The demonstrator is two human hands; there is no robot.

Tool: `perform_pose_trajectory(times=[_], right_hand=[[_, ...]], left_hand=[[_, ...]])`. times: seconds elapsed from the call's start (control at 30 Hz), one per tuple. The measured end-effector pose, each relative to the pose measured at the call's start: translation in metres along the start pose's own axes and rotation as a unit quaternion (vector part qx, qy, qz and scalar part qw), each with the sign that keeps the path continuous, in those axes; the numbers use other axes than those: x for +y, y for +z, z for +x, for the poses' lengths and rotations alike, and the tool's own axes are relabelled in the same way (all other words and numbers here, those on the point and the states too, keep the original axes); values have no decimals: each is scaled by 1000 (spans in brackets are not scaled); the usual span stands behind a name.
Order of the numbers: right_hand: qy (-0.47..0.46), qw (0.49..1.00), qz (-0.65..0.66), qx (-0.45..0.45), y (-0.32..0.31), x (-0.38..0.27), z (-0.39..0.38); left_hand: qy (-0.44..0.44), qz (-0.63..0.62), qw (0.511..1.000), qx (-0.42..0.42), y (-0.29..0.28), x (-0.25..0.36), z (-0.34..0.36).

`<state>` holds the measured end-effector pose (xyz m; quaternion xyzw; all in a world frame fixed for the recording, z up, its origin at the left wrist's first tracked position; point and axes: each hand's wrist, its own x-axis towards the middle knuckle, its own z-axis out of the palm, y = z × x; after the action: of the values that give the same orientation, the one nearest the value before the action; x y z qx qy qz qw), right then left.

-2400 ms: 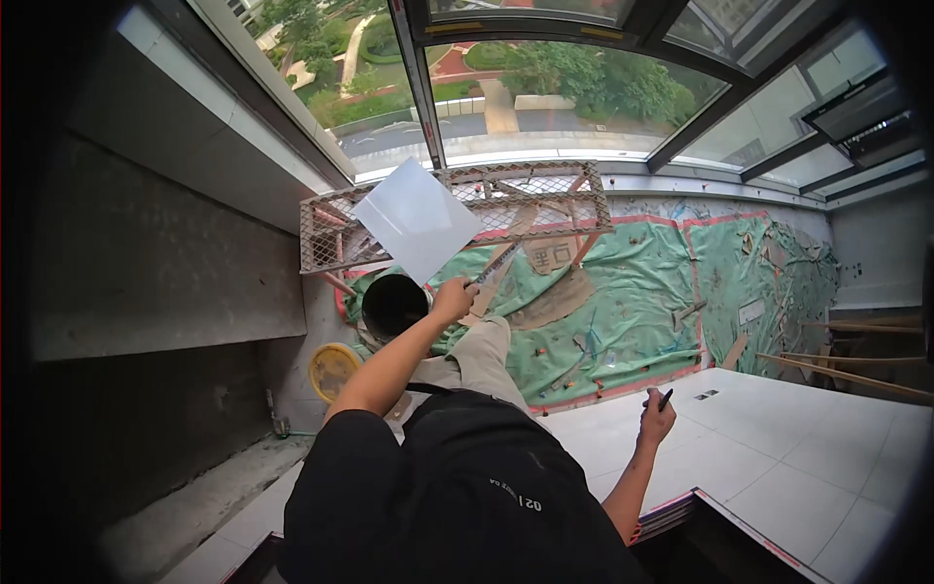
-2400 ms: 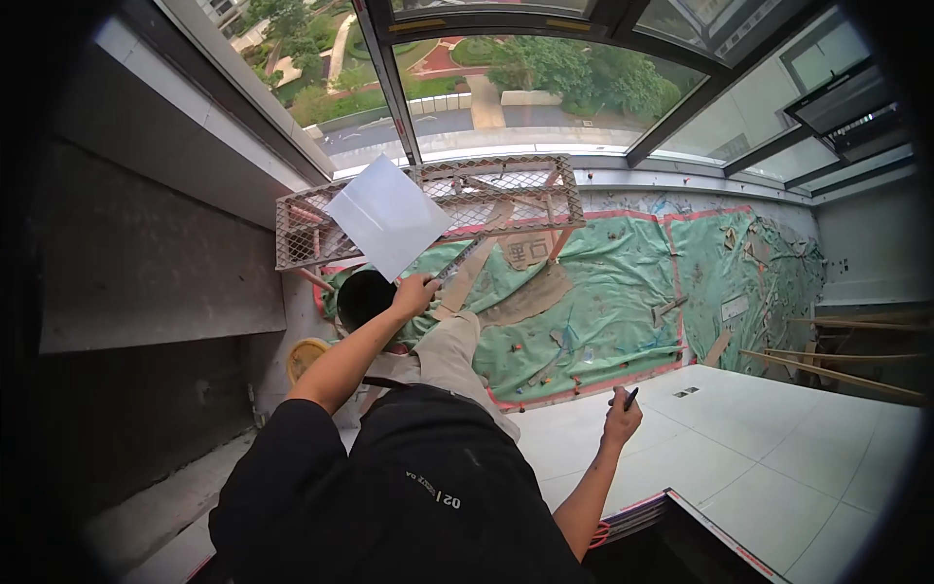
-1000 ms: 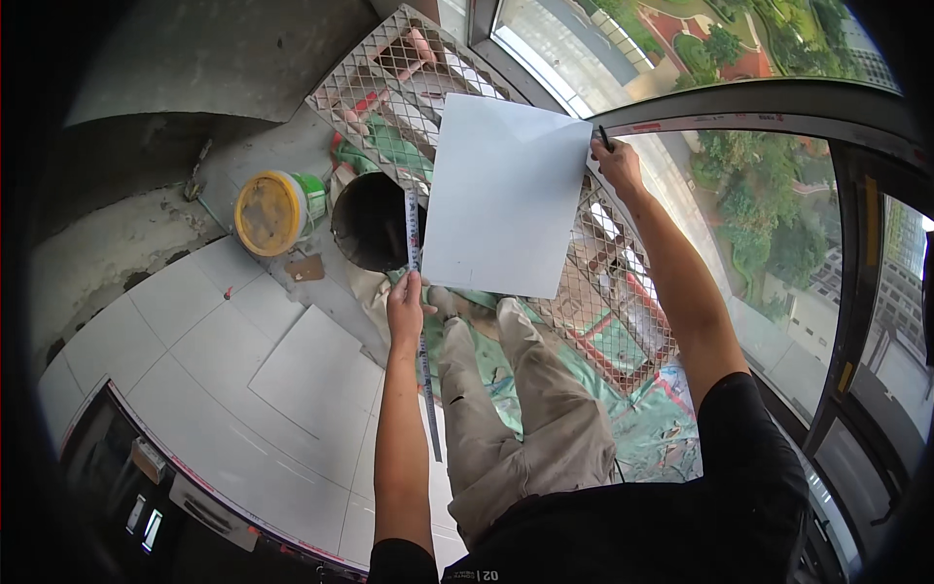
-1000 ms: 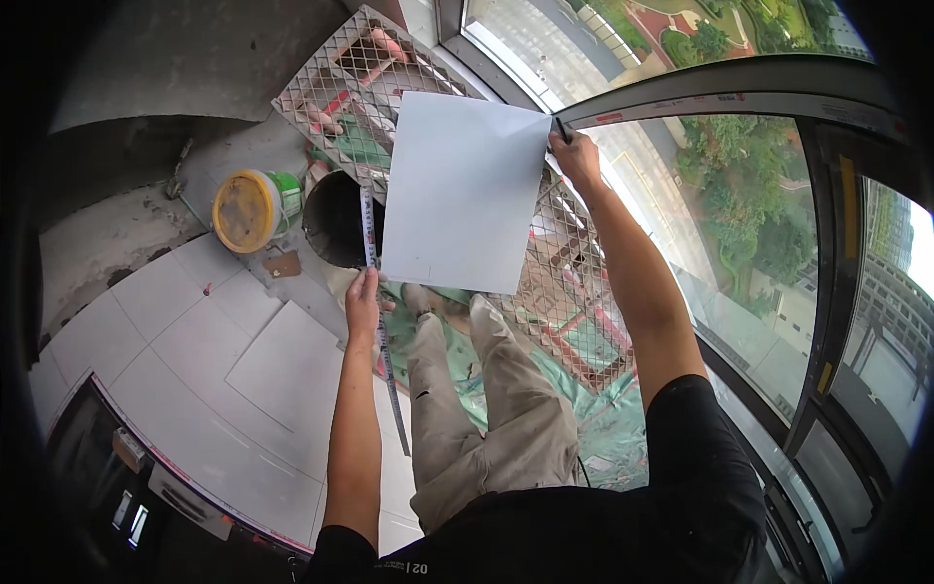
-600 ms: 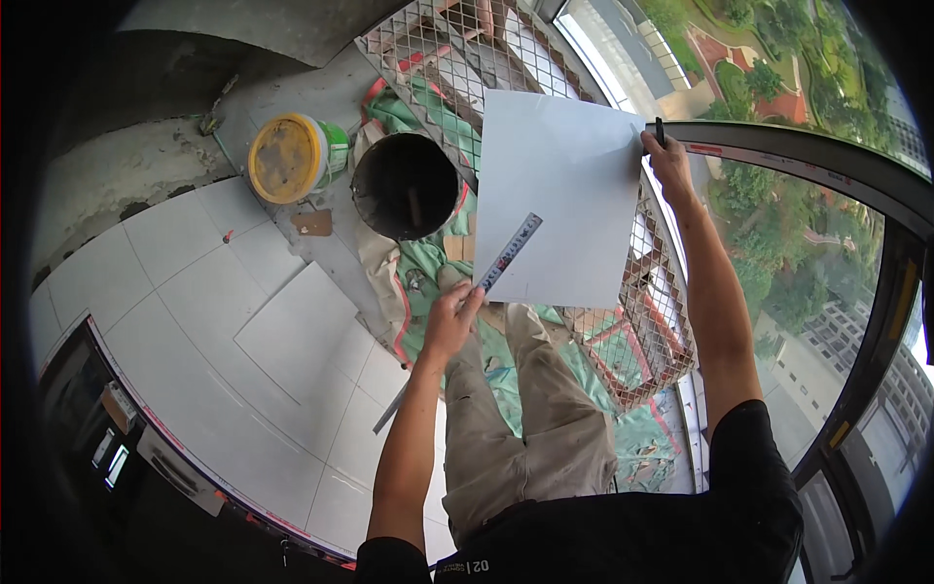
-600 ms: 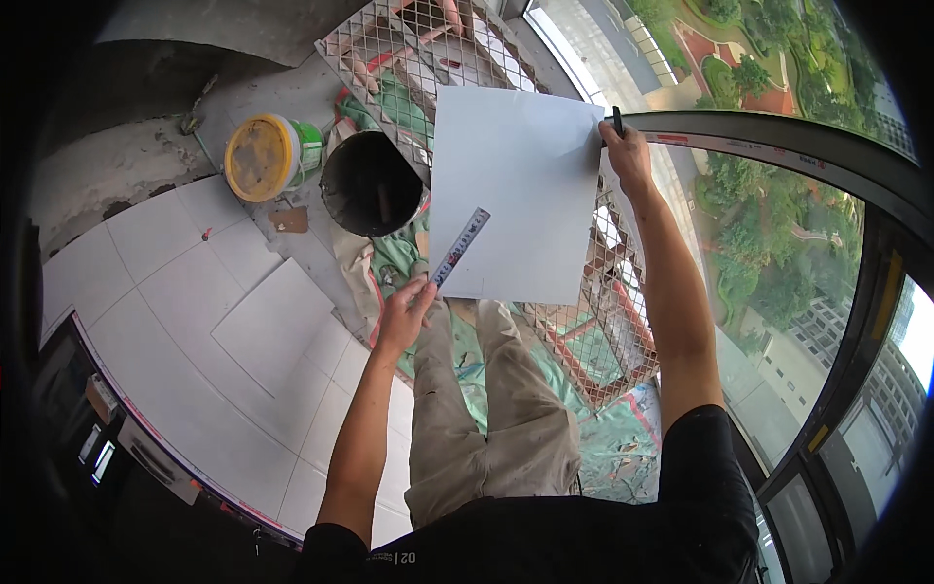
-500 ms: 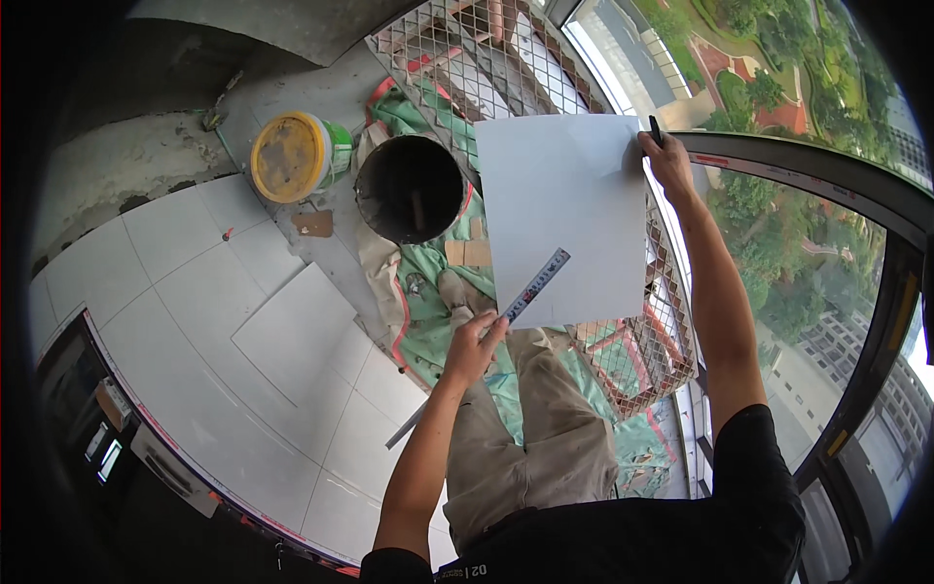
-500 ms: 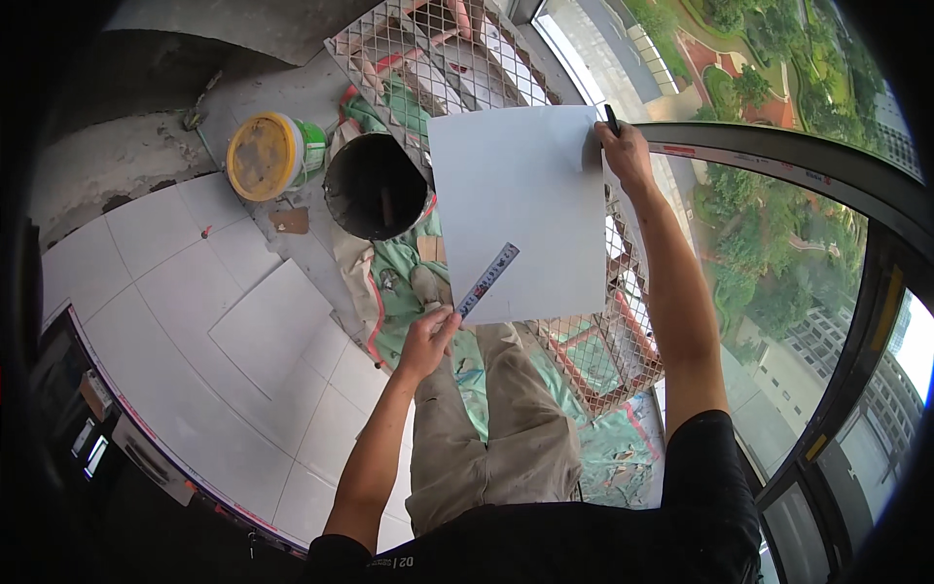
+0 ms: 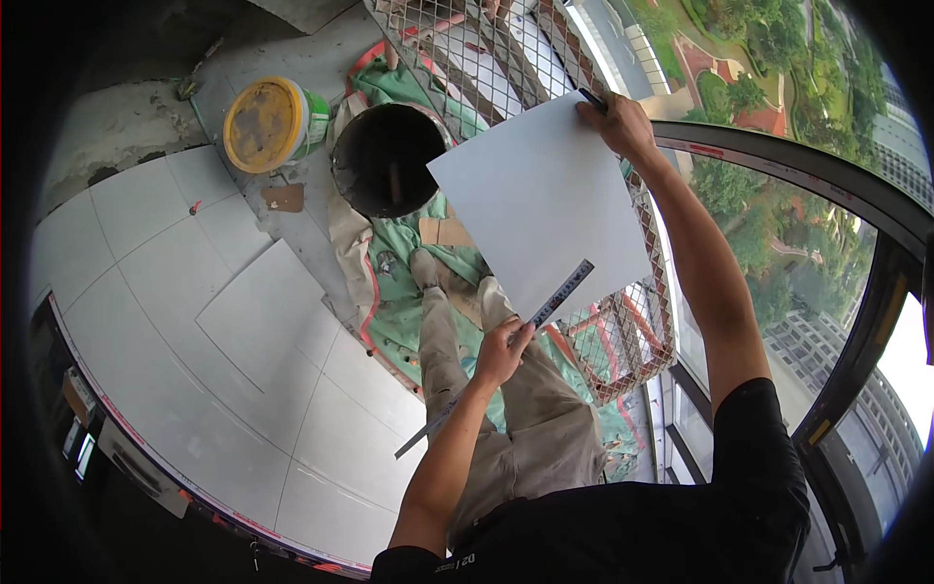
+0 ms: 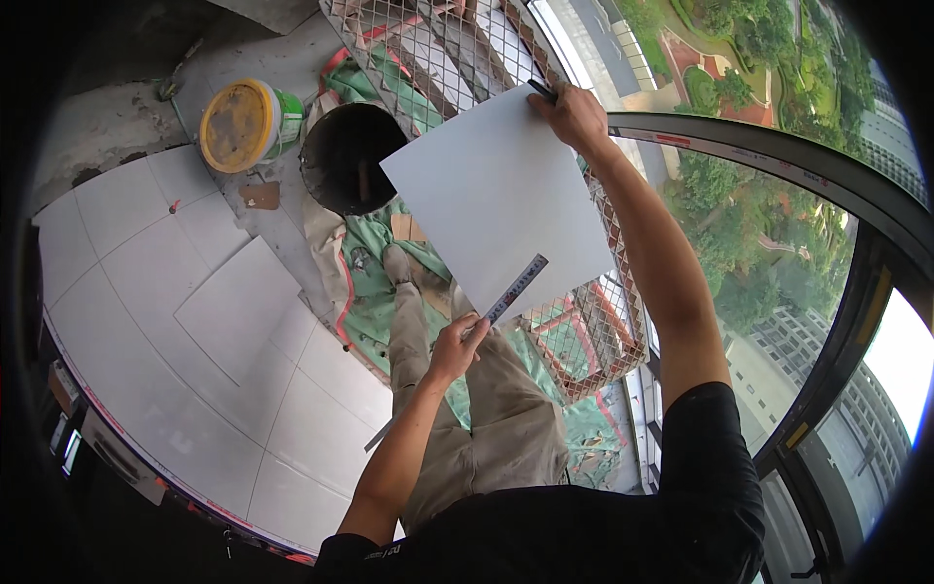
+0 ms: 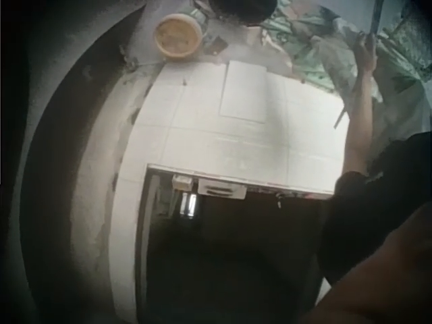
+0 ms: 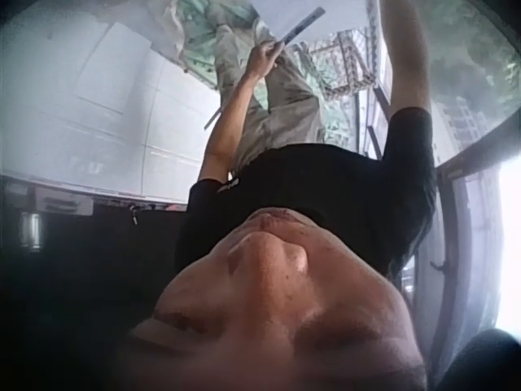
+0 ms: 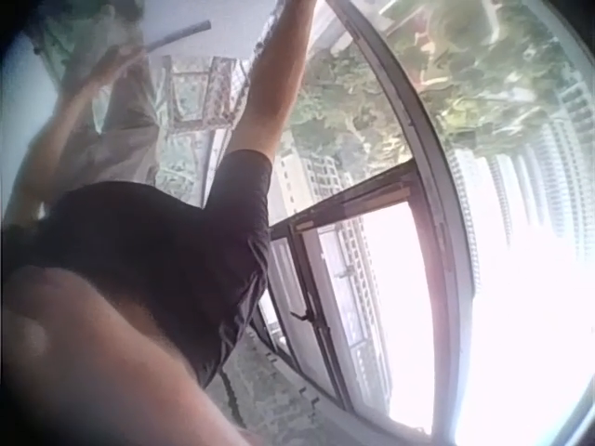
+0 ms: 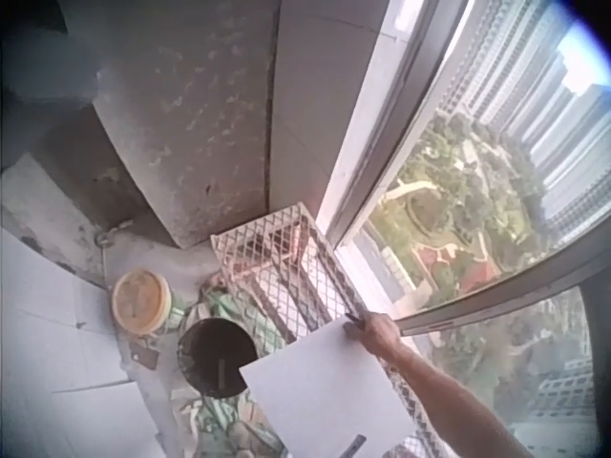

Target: Measuring and marking a ceramic tile to prepare it for cutting and installation on a wall.

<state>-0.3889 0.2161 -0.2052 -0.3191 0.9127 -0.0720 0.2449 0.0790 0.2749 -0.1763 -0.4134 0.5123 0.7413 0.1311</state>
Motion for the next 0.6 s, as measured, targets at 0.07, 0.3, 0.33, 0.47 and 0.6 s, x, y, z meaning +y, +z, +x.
perform_pose_trajectory(times=[0.07,0.3,0.33,0.47,0.6], right_hand=[[-30,999,-19,8,1,1,3],[-111,979,-26,166,-8,-21,-34],[-103,976,-1,192,-11,-23,-45],[-4,995,27,97,-31,-12,-92],[51,984,169,30,8,-1,-133]], left_hand=[[5,8,1000,1,-6,-5,7],[-18,8,999,-26,-19,-9,11],[-17,8,999,-27,-24,-9,11],[61,18,995,71,-62,16,18],[86,61,992,66,-153,87,86]])
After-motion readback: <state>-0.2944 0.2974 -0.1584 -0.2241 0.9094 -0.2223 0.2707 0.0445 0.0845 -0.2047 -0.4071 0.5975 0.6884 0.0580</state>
